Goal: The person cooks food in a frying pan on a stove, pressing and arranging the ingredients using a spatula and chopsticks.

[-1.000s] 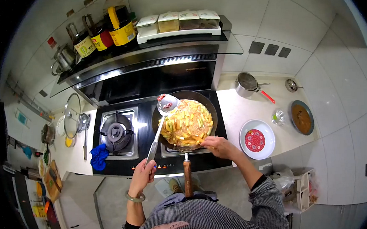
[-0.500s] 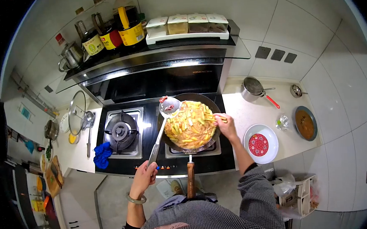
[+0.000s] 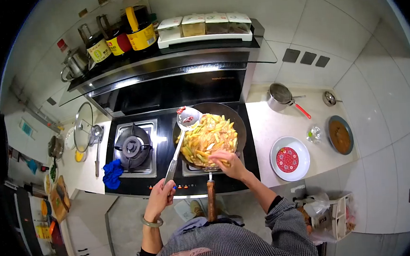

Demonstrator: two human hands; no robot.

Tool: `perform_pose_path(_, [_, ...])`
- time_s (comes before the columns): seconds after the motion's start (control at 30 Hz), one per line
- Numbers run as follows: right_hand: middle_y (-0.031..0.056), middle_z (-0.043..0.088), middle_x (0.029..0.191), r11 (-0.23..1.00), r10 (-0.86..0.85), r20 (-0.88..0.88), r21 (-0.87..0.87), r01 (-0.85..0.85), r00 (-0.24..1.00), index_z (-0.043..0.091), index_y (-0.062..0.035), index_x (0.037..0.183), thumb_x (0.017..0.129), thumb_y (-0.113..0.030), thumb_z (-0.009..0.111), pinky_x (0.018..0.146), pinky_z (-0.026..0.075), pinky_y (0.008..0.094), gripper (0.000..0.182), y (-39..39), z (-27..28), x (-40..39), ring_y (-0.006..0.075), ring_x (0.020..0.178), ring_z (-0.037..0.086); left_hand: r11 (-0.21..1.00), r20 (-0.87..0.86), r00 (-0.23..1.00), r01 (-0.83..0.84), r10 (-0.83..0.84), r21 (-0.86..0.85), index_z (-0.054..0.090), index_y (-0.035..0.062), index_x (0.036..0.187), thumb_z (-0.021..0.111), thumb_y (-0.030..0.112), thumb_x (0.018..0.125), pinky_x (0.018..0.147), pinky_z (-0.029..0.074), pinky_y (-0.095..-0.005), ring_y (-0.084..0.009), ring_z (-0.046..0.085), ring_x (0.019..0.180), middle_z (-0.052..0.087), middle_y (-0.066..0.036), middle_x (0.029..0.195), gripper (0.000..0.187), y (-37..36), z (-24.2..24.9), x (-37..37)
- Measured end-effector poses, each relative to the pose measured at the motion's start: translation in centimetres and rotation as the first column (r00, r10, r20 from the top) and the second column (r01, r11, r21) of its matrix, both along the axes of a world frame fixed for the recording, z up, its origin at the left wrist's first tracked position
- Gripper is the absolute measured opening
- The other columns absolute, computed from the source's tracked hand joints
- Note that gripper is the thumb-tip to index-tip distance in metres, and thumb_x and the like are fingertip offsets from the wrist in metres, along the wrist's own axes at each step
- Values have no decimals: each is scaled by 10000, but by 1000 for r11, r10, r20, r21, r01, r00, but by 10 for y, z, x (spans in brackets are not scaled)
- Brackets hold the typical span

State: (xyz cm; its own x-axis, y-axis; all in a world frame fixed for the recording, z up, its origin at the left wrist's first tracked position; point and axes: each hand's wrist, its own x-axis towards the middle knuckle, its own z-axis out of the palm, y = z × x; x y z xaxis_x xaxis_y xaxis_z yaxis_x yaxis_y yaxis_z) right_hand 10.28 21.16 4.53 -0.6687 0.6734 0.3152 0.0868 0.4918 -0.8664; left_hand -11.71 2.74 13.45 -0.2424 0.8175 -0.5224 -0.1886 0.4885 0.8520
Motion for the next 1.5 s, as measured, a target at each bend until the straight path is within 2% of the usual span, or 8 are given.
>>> perform_pose_path(0.23, [125,638,937,984,117,246,105,-146,962,633,-11,981,837,-22,606,732,517,334,147,-5,30,60,297,863,637,999,0,999,32,-32,15,505,68,865,525,289,947,444,315,-185,-26,385,496,451,51,627,236,6,0,1])
perform_pose_path(0.5, [131,630,815,940,-340,91,41,338,936,648,20,928,861,-24,554,604,494,297,123,32,55,68,205,663,627,1000,19,1000,13,-13,20,504,68,866,524,289,948,442,319,-187,-26,383,495,449,48,629,237,1,0,-2])
perform_pose_path(0.7, [123,639,850,889,-451,26,102,447,892,661,9,974,882,-58,550,603,506,280,159,97,-30,30,175,665,646,1000,8,1000,-6,6,20,494,71,854,529,291,947,429,314,-192,-28,377,489,442,47,625,241,-2,1,-6])
perform_pose_path(0.77, [118,655,906,910,-393,-58,-169,378,918,664,12,999,901,-78,554,608,533,253,173,100,-39,3,161,690,665,1000,-20,1000,-14,15,16,491,72,850,531,291,946,425,312,-194,-28,374,486,441,47,624,242,-1,1,-6])
perform_pose_path(0.97, [105,674,974,943,-257,-59,-233,237,965,673,-17,1056,906,-116,567,664,538,253,209,92,-48,-42,145,718,671,1000,-8,1000,-6,6,12,487,80,844,528,288,947,424,312,-192,-25,374,485,440,51,623,235,-1,9,-12])
perform_pose_path(1.17, [104,674,952,990,-81,-30,-121,77,996,670,-27,1043,897,-85,581,728,527,264,180,53,-26,-39,170,807,652,1000,-4,1000,-9,9,27,496,88,859,536,304,946,428,312,-182,-22,376,489,449,54,628,237,-1,5,-14])
perform_pose_path(1.23, [114,664,923,989,23,43,143,-29,999,666,-21,1008,879,-62,596,758,511,290,153,40,-9,-27,211,860,641,1000,-8,1000,-8,8,10,501,88,867,537,307,946,429,311,-179,-22,377,491,454,54,634,235,1,7,-14])
perform_pose_path(1.5, [122,641,950,974,177,211,100,-201,961,637,-12,1016,867,-46,588,781,504,321,160,0,47,31,274,886,635,1000,14,1000,24,-24,4,512,85,880,534,305,947,427,305,-179,-21,375,488,456,53,643,231,9,3,-13])
